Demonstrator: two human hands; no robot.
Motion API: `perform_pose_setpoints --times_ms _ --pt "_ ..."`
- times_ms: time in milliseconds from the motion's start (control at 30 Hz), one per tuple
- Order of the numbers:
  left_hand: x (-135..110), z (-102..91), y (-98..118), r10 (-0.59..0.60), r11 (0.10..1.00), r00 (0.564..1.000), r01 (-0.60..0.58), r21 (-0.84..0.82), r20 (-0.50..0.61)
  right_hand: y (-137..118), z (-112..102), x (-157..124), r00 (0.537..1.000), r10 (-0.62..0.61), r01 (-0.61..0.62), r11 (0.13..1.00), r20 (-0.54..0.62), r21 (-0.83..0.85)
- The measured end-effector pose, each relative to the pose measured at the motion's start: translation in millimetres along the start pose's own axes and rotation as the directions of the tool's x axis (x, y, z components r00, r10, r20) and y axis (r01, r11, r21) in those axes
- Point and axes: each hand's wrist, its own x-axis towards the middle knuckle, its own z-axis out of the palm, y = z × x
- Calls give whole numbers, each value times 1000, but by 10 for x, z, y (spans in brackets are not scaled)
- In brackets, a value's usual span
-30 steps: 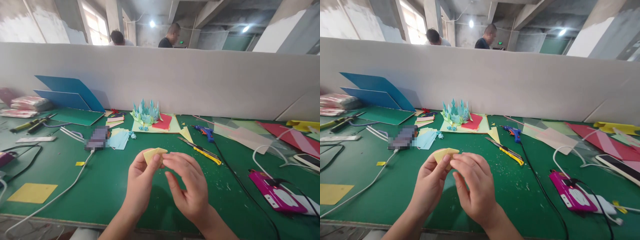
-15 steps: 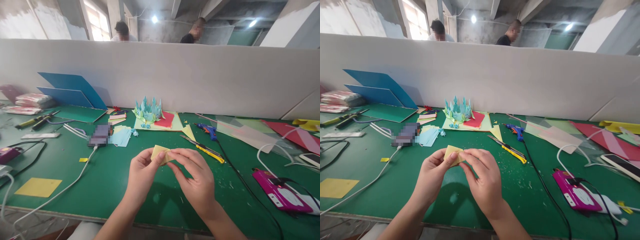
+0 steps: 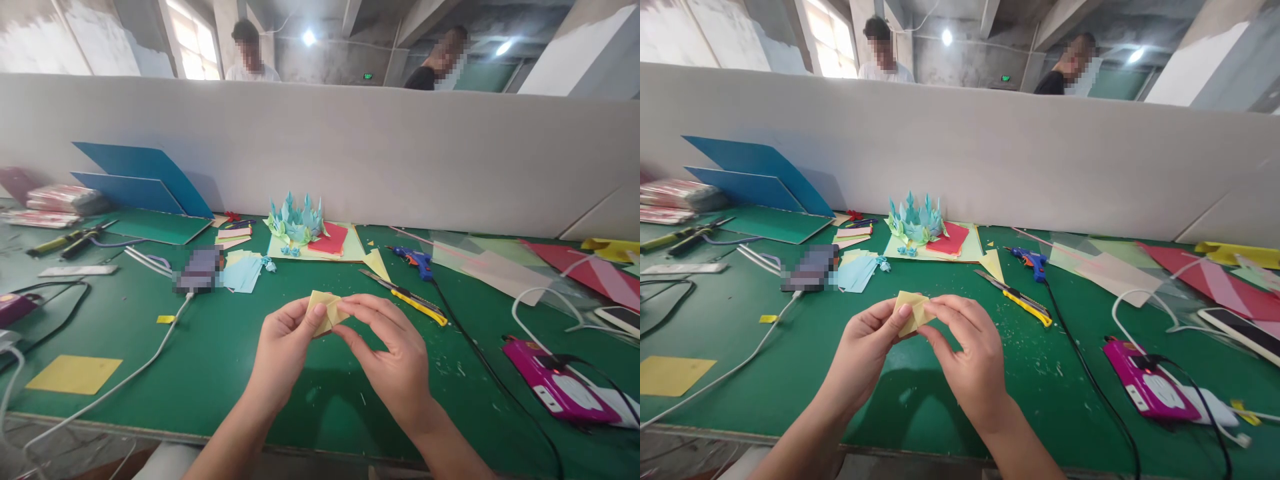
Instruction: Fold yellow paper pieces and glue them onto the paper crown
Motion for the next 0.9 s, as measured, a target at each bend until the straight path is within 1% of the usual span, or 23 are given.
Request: perform_pose_setpoints --times_ms 200,333,433,533,700,900 --pt "-3 15 17 6 1000 1000 -6 -5 6 31 -19 -3 992 114 -118 988 45 97" --pt "-10 18 16 8 1000 1000 -8 -7 -4 27 -18 -10 979 194 -203 960 62 192" --pt "-22 34 27 9 1000 1000 -10 -12 -4 20 -21 -12 969 236 -245 942 67 230" --pt "-33 56 47 -2 1000 1000 2 -5 -8 10 -27 -8 973 229 -230 951 29 208" --pt "-50 77 60 -12 1000 1000 12 -10 -17 -19 -21 11 988 150 -145 982 -36 124" --pt "-60 99 32 9 1000 1000 -9 3 -17 -47 -12 13 982 168 -158 982 -86 107"
